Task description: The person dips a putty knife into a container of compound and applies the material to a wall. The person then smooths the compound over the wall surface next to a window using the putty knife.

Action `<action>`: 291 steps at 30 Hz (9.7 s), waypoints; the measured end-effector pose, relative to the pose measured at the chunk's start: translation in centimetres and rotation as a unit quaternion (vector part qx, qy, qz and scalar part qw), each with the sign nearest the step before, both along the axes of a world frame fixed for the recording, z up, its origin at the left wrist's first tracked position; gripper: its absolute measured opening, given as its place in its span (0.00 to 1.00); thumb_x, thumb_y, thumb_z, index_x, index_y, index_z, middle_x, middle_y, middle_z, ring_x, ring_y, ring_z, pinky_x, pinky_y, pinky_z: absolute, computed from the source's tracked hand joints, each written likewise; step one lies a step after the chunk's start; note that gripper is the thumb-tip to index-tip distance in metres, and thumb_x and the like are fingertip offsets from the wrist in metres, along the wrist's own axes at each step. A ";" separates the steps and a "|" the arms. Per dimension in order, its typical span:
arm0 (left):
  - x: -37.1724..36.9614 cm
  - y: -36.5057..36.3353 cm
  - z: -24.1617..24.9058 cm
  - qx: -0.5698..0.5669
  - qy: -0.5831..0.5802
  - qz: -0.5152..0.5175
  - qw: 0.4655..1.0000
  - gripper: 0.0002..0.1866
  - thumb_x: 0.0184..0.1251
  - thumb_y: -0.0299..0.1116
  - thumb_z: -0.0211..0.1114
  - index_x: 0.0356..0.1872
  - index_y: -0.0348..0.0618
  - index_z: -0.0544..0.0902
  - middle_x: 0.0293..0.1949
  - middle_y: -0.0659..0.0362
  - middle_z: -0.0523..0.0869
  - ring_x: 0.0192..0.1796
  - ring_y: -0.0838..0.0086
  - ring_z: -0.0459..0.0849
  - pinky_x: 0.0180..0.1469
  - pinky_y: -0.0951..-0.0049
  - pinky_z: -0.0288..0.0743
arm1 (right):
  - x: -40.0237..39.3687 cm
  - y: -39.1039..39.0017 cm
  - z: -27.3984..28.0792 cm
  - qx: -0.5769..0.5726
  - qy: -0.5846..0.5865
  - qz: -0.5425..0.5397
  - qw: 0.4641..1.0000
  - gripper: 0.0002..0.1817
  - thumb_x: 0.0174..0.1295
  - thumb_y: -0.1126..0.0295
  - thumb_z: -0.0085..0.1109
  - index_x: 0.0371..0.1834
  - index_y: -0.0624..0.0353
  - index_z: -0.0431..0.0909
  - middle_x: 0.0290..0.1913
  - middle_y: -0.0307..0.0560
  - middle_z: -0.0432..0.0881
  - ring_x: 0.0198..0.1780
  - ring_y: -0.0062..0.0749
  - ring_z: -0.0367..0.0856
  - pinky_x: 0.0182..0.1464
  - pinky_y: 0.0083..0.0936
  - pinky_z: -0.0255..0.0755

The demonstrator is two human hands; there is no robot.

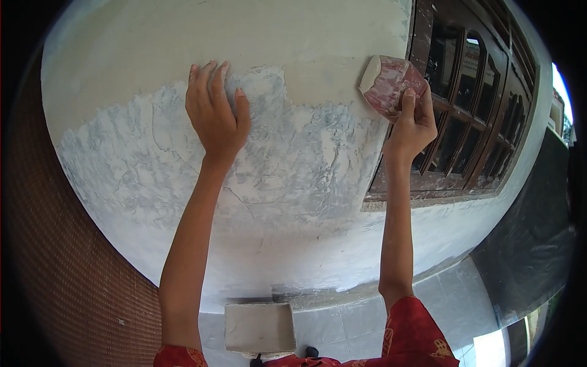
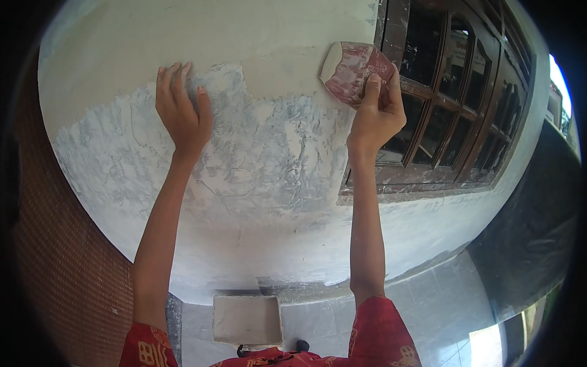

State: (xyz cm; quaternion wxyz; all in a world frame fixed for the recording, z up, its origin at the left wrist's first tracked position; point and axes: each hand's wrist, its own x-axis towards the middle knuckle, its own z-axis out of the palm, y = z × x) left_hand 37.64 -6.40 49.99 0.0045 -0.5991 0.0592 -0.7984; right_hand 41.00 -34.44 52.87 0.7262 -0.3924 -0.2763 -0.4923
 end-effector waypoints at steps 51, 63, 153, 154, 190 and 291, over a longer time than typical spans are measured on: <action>-0.1 0.0 0.0 0.000 -0.004 0.005 1.000 0.22 0.75 0.37 0.53 0.66 0.40 0.74 0.68 0.50 0.71 0.75 0.49 0.63 0.71 0.47 0.57 | 1.0 -3.1 -2.5 -0.020 0.040 -0.026 0.999 0.24 0.71 0.75 0.60 0.69 0.70 0.71 0.48 0.52 0.87 0.47 0.21 0.84 0.51 0.18 0.78; 0.0 0.1 0.0 0.001 -0.011 0.001 1.000 0.23 0.74 0.37 0.53 0.65 0.40 0.74 0.67 0.50 0.72 0.75 0.48 0.63 0.72 0.47 0.56 | 1.0 4.2 -0.2 -0.099 0.003 -0.014 0.995 0.22 0.70 0.74 0.62 0.65 0.68 0.77 0.48 0.50 0.88 0.47 0.21 0.83 0.53 0.22 0.78; -0.1 0.2 -0.1 0.007 -0.021 -0.012 1.000 0.23 0.74 0.38 0.54 0.66 0.41 0.74 0.66 0.50 0.73 0.74 0.48 0.65 0.71 0.47 0.58 | -1.0 5.8 -2.4 -0.148 -0.001 -0.044 0.988 0.21 0.69 0.74 0.63 0.64 0.69 0.77 0.42 0.48 0.88 0.41 0.19 0.83 0.44 0.17 0.76; 0.0 0.2 -0.1 0.008 -0.021 -0.012 1.000 0.23 0.74 0.38 0.54 0.66 0.41 0.74 0.66 0.50 0.73 0.74 0.48 0.65 0.71 0.47 0.58 | -0.9 5.0 -2.5 -0.148 -0.001 -0.044 0.988 0.21 0.69 0.74 0.63 0.64 0.69 0.77 0.42 0.48 0.88 0.41 0.19 0.83 0.44 0.17 0.76; -0.1 0.0 -0.3 -0.001 -0.004 -0.008 1.000 0.23 0.75 0.38 0.53 0.66 0.41 0.74 0.67 0.49 0.72 0.75 0.48 0.63 0.71 0.47 0.57 | 0.1 -3.5 -1.9 0.043 0.050 -0.002 0.998 0.24 0.72 0.76 0.57 0.70 0.69 0.70 0.50 0.52 0.86 0.46 0.22 0.85 0.47 0.19 0.82; -0.1 -0.3 -0.8 0.012 0.032 -0.045 0.998 0.23 0.73 0.36 0.54 0.67 0.42 0.73 0.68 0.49 0.71 0.76 0.49 0.62 0.72 0.48 0.56 | -1.6 1.7 -2.2 -0.040 0.037 -0.004 0.999 0.23 0.71 0.74 0.60 0.68 0.68 0.73 0.49 0.51 0.87 0.44 0.20 0.84 0.44 0.17 0.81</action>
